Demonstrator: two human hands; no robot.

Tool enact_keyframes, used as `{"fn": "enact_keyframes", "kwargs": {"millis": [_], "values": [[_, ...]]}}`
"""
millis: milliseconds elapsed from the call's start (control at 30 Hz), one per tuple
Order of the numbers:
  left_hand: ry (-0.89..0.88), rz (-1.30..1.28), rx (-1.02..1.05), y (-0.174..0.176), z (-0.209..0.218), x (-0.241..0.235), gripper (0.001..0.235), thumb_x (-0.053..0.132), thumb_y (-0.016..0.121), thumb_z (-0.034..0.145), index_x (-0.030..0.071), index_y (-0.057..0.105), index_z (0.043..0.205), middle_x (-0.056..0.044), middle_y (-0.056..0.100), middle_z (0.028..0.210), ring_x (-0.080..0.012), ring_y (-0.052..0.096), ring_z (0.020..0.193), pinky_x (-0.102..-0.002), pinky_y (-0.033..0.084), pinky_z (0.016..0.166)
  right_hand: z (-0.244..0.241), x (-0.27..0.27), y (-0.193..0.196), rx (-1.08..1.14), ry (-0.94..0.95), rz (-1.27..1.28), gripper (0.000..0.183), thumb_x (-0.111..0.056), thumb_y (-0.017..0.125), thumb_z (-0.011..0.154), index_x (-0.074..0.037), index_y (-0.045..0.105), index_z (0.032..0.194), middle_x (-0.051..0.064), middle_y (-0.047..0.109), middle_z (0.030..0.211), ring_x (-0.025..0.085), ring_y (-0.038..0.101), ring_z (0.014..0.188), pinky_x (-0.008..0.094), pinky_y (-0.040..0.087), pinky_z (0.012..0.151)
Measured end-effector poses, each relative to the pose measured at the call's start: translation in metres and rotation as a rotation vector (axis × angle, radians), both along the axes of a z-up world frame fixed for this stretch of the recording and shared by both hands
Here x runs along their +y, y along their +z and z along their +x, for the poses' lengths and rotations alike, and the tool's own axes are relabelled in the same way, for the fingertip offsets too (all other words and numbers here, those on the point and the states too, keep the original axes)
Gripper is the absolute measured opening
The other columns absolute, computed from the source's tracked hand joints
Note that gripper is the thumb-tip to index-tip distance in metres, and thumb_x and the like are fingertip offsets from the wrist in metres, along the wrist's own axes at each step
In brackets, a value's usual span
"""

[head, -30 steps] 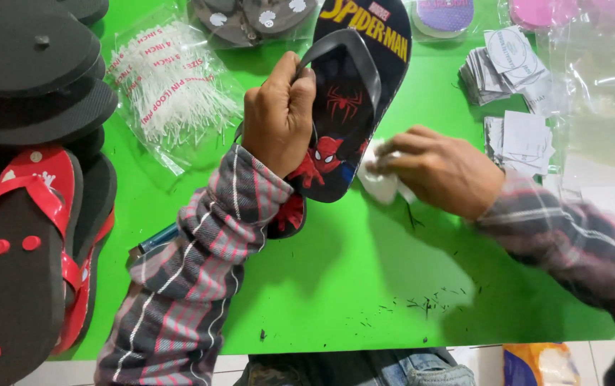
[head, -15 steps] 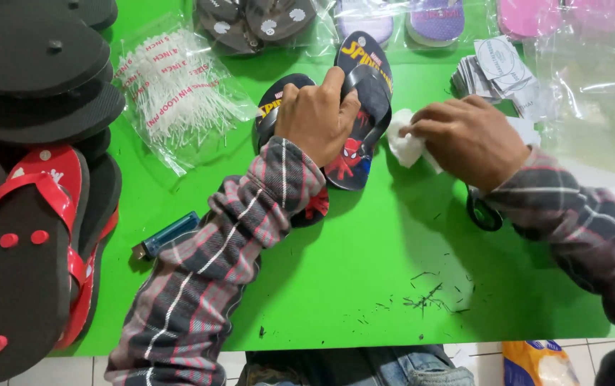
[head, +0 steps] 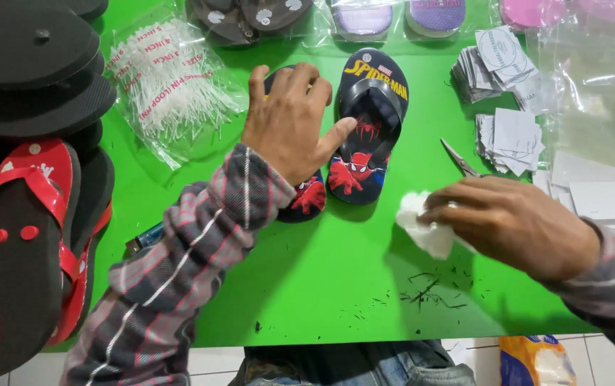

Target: Trimming excess rubber material from flip-flops using scissors and attaching plastic tags.

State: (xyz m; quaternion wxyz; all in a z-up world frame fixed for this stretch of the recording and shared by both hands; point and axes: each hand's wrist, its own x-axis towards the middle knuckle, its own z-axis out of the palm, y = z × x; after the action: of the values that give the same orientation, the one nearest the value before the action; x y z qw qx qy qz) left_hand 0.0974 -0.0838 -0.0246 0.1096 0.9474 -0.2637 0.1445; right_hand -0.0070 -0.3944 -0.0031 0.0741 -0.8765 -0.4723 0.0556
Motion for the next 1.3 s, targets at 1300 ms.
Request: {"fn": "enact_keyframes", "kwargs": {"millis": [1300], "values": [[-0.041, -0.214, 0.264, -0.036, -0.084, 0.053, 0.097, 0.056, 0.081, 0.084, 0.005, 0.039, 0.155, -0.021, 0.028, 0.165, -0.0447, 0.039, 0.146, -0.052, 0.034, 0.121, 0.106, 0.065, 0.003, 0.501, -0.757, 0.409, 0.034, -0.013, 0.07, 0.096, -0.004, 0.068, 0.129, 0.014, 0.079, 0.087, 0.02, 0.075, 0.063, 0.032, 0.066, 0.06]]}}
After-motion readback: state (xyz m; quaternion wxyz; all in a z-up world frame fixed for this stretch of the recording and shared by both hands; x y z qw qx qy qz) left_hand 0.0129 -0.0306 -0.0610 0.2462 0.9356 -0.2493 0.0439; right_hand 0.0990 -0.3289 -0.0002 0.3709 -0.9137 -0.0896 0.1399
